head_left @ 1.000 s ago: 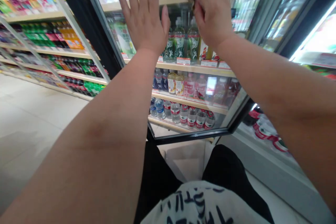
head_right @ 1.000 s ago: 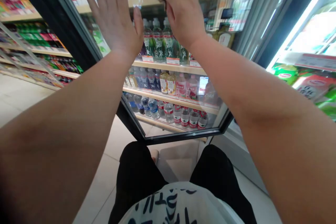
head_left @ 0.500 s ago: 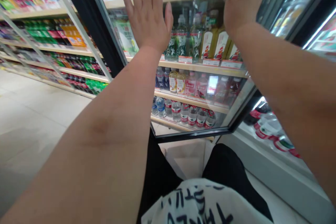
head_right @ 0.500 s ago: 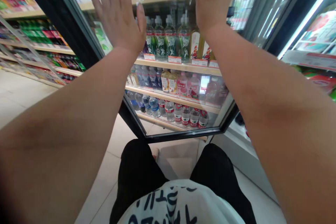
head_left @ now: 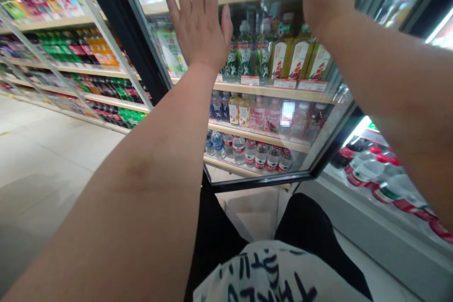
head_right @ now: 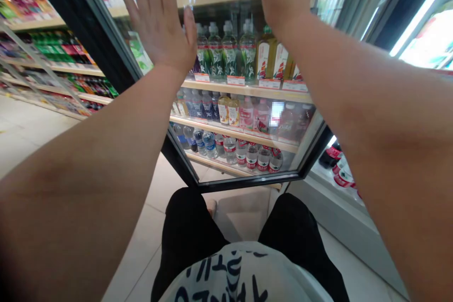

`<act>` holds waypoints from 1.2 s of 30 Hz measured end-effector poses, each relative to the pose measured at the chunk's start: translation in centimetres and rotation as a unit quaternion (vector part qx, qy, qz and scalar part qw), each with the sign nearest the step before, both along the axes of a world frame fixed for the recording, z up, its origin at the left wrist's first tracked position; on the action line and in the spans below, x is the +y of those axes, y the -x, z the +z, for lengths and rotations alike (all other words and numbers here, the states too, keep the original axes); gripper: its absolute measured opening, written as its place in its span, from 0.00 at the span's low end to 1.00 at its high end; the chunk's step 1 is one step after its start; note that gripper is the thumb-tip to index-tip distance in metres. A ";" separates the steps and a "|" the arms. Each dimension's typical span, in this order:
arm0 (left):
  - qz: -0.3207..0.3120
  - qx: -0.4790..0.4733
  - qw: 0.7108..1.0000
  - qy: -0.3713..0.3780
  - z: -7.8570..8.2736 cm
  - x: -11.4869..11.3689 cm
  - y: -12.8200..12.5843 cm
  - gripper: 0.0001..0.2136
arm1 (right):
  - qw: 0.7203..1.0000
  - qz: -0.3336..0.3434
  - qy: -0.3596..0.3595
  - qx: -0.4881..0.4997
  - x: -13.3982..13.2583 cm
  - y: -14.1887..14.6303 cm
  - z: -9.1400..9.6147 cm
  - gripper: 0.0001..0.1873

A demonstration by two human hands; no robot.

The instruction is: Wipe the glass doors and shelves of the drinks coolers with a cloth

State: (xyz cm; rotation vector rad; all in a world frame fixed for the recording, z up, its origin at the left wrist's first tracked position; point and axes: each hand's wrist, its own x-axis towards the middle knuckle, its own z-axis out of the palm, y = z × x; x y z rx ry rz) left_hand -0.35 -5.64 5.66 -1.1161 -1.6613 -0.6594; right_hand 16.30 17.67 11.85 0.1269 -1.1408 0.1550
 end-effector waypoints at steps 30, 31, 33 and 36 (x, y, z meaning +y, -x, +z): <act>-0.089 -0.049 0.995 -0.020 -0.2 1.1 1.0 0.36 | 0.795 -0.274 -0.244 -0.484 -6.5 -0.3 -6.2 0.28; -0.073 -0.041 0.996 -0.012 -0.2 1.1 1.0 0.36 | 0.793 -0.268 -0.238 -0.492 -6.4 -1.1 -6.1 0.27; -0.031 -0.018 0.999 -0.013 -0.4 1.1 1.0 0.34 | 0.822 -0.270 -0.208 -0.456 -5.6 -2.7 -5.6 0.27; -0.008 0.006 1.000 -0.026 -0.7 1.2 1.1 0.30 | 0.878 -0.285 -0.167 -0.345 -4.0 -4.7 -6.2 0.29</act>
